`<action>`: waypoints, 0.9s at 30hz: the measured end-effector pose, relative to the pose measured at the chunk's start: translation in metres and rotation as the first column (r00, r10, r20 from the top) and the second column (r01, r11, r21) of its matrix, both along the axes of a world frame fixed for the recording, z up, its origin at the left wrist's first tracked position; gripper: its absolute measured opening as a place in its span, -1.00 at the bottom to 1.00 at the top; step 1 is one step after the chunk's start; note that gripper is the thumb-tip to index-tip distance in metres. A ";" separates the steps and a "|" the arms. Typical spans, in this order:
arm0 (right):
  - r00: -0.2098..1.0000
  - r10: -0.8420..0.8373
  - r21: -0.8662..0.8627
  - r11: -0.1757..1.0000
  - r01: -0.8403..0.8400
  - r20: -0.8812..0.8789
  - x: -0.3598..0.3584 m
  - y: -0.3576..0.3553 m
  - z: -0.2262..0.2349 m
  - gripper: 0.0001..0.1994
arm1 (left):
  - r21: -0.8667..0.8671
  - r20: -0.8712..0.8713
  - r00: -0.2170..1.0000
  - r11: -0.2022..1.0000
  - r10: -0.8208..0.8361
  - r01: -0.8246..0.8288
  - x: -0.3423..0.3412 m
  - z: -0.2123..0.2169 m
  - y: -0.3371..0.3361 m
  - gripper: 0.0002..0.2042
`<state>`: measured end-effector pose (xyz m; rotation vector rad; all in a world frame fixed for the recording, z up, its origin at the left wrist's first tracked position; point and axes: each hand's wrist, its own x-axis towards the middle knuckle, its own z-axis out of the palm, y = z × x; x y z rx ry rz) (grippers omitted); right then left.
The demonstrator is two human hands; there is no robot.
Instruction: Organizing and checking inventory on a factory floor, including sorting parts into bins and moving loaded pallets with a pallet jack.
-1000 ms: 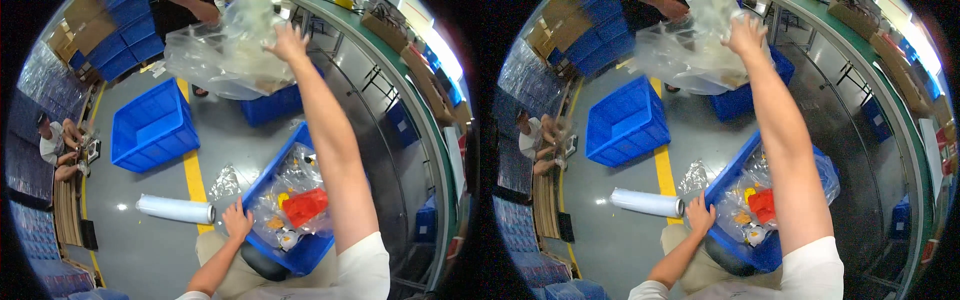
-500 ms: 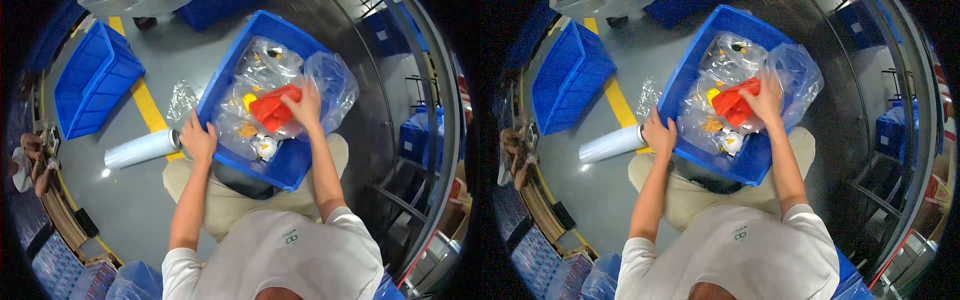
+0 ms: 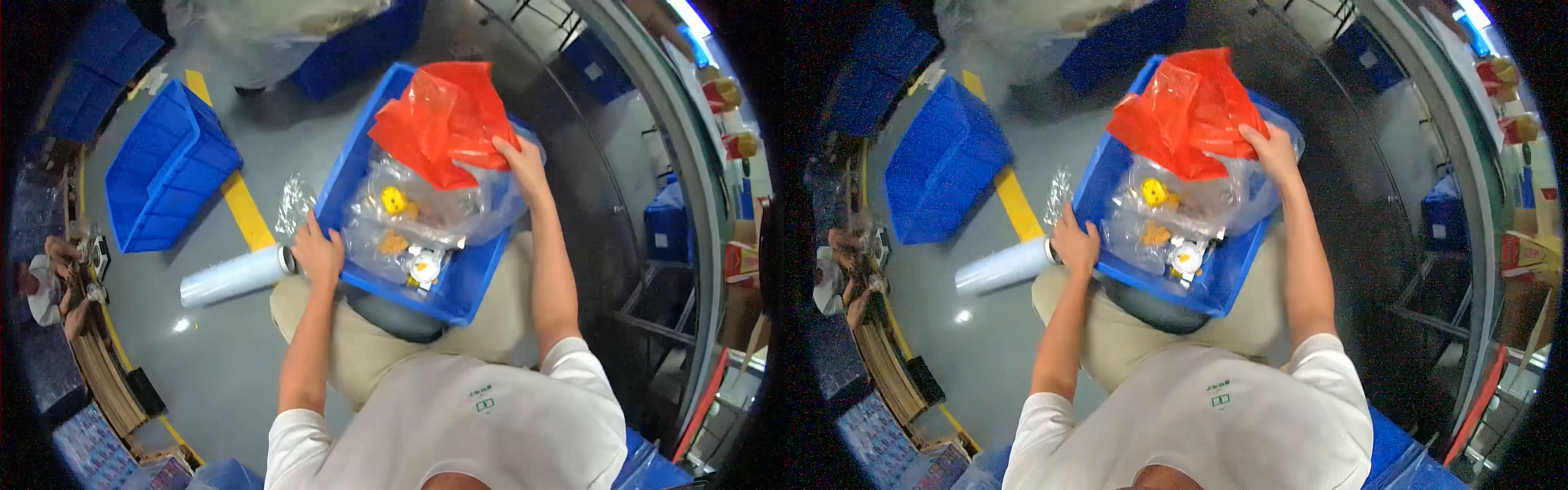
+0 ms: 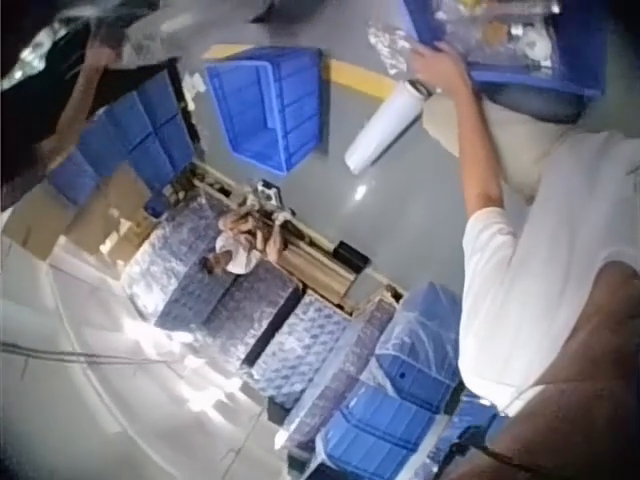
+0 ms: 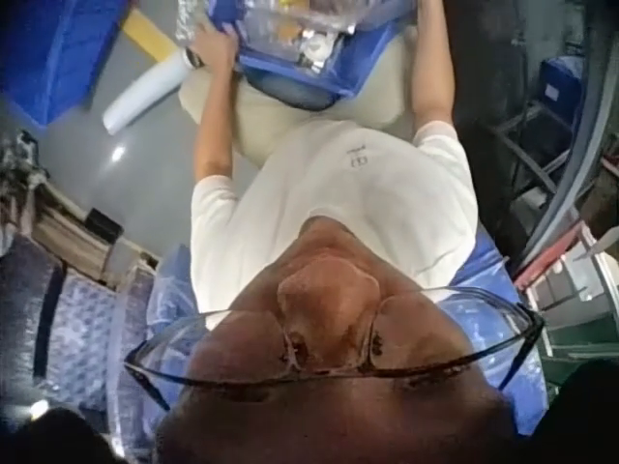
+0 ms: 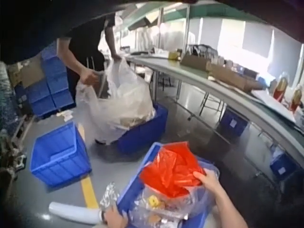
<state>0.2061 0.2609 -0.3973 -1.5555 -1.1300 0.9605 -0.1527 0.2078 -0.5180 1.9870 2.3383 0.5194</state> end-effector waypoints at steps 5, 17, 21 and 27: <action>0.840 -0.526 0.572 0.733 0.369 0.132 -0.046 -0.020 0.048 -0.67 | -0.037 -0.004 1.000 0.999 0.018 -0.018 -0.011 -0.007 -0.003 -0.45; 0.666 -0.547 0.790 0.605 -0.105 0.507 -0.182 0.229 0.211 -0.52 | 0.003 0.069 0.997 1.000 -0.023 0.022 0.004 -0.012 -0.017 -0.46; 0.759 -0.429 0.699 0.714 -0.047 0.490 -0.210 0.203 0.206 -0.45 | 0.087 0.050 0.999 0.996 -0.012 0.007 -0.008 -0.017 -0.019 -0.48; 0.938 -0.190 0.463 0.885 0.036 0.291 -0.119 0.113 0.060 -0.73 | 0.100 0.016 1.000 0.995 0.009 -0.011 -0.015 -0.021 0.000 -0.50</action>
